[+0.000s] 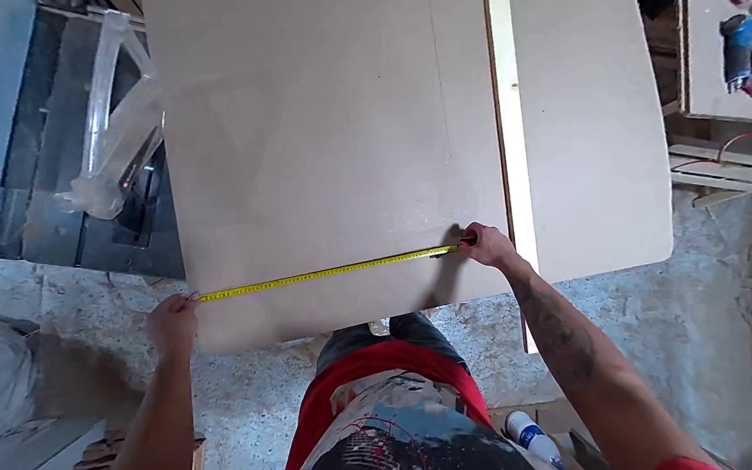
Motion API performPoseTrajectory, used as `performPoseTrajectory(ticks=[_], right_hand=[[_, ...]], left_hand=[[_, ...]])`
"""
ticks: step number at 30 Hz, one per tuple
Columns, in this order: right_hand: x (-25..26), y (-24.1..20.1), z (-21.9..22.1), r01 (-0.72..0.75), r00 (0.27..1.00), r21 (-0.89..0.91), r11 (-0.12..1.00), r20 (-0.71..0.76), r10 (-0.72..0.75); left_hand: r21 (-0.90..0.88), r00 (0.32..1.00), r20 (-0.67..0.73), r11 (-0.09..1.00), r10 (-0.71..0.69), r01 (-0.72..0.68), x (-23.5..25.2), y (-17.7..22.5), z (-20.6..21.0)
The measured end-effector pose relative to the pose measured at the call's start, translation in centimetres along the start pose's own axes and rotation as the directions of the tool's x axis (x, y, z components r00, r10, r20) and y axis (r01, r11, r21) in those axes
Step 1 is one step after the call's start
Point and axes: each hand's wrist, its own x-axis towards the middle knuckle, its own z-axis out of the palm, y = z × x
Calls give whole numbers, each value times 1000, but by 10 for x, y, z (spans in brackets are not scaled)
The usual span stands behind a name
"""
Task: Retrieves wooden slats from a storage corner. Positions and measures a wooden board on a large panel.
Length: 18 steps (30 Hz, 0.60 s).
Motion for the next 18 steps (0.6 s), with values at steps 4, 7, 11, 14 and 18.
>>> performPoseTrajectory(ticks=[4, 7, 11, 14, 18], right_hand=[[5, 47, -6, 13, 998, -64, 998, 69, -9], [5, 67, -2, 1, 999, -86, 996, 51, 4], [2, 87, 0, 65, 986, -118, 991, -148, -82], [4, 97, -9, 51, 982, -122, 991, -177, -72], [2, 102, -16, 45, 985, -150, 988, -156, -69]], left_hand=[[97, 953, 70, 948, 296, -302, -85, 90, 35], [-107, 760, 525, 916, 383, -387, -188, 173, 120], [-394, 282, 907, 869, 314, 300, -316, 260, 271], [-411, 232, 898, 528, 373, 743, -364, 313, 356], [-387, 324, 896, 174, 303, 906, -398, 363, 409]])
